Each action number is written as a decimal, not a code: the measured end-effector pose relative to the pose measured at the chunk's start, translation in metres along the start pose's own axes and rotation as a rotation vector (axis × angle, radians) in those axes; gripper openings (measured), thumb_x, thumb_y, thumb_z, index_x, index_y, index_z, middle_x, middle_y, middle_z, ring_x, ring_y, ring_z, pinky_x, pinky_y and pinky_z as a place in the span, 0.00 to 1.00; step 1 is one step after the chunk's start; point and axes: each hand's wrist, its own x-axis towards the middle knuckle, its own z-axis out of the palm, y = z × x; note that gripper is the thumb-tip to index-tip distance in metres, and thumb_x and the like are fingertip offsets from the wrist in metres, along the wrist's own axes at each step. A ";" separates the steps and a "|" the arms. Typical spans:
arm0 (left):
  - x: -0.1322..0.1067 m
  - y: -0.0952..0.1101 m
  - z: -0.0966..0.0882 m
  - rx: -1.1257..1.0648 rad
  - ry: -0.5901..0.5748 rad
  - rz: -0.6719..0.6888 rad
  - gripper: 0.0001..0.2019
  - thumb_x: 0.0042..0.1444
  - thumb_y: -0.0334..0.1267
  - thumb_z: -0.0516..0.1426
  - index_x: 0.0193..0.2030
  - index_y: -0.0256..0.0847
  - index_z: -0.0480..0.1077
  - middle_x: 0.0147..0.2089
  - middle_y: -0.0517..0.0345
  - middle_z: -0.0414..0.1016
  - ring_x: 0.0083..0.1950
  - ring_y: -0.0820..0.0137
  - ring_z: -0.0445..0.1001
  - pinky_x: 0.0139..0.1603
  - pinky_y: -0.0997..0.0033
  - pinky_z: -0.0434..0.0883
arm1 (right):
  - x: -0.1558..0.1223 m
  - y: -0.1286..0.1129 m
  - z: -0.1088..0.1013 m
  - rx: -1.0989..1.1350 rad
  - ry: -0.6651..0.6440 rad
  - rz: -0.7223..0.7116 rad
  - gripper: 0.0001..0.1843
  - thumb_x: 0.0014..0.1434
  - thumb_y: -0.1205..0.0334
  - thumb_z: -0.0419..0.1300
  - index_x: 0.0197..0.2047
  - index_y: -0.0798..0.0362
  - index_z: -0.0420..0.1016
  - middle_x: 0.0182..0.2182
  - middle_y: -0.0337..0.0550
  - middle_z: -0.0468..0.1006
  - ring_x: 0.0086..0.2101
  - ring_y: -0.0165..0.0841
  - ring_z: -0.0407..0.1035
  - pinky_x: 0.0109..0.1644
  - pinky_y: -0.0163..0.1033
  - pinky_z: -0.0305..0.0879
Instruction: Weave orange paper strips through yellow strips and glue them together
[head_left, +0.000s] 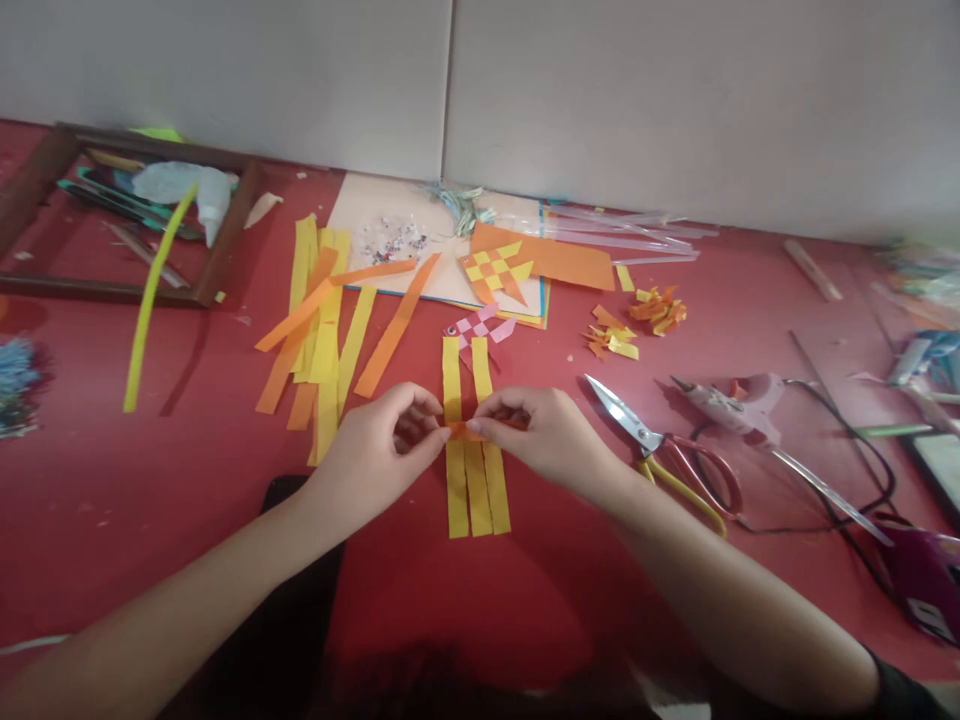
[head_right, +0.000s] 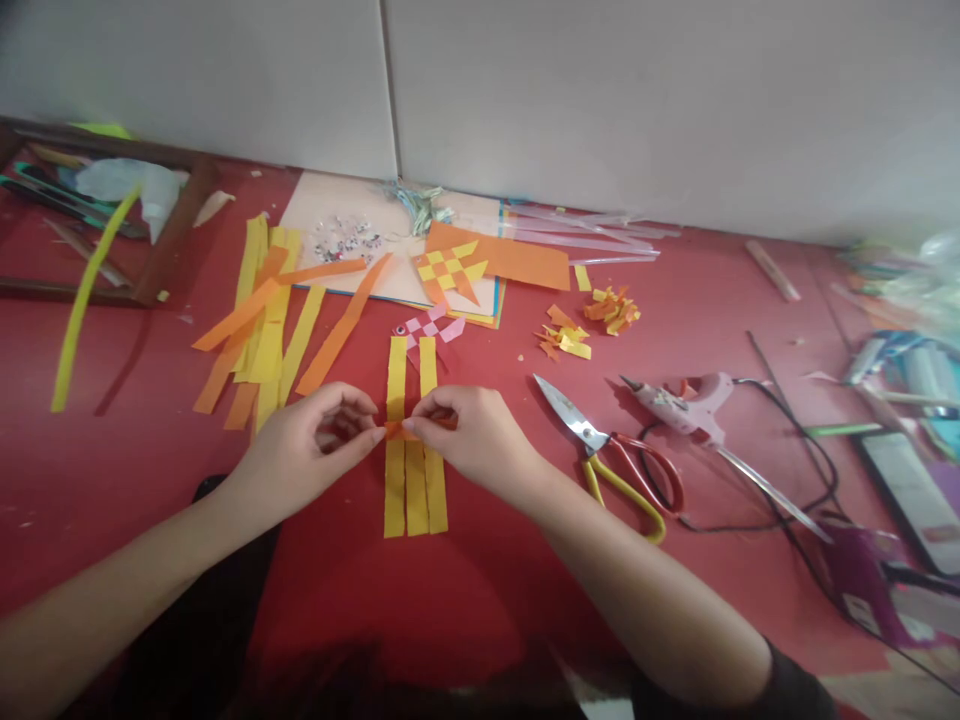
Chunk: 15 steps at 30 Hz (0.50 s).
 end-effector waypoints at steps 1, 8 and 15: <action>-0.002 0.000 -0.001 0.103 0.007 0.049 0.07 0.61 0.42 0.56 0.40 0.42 0.68 0.36 0.57 0.75 0.36 0.69 0.75 0.34 0.70 0.74 | 0.001 0.002 0.000 0.013 -0.002 0.020 0.09 0.57 0.56 0.61 0.30 0.51 0.78 0.28 0.39 0.80 0.29 0.30 0.71 0.33 0.36 0.63; -0.034 0.002 0.004 0.764 0.053 0.695 0.09 0.60 0.27 0.54 0.44 0.35 0.73 0.43 0.49 0.77 0.46 0.59 0.75 0.48 0.55 0.76 | 0.003 0.005 0.000 0.056 0.003 0.097 0.09 0.55 0.55 0.63 0.30 0.51 0.78 0.27 0.39 0.79 0.30 0.30 0.71 0.34 0.36 0.64; -0.046 -0.005 0.024 0.820 0.064 0.844 0.09 0.58 0.25 0.56 0.44 0.30 0.74 0.48 0.42 0.77 0.48 0.57 0.77 0.49 0.57 0.78 | 0.002 0.004 0.002 0.082 -0.026 0.089 0.09 0.53 0.55 0.65 0.31 0.51 0.76 0.28 0.38 0.79 0.28 0.28 0.70 0.32 0.35 0.65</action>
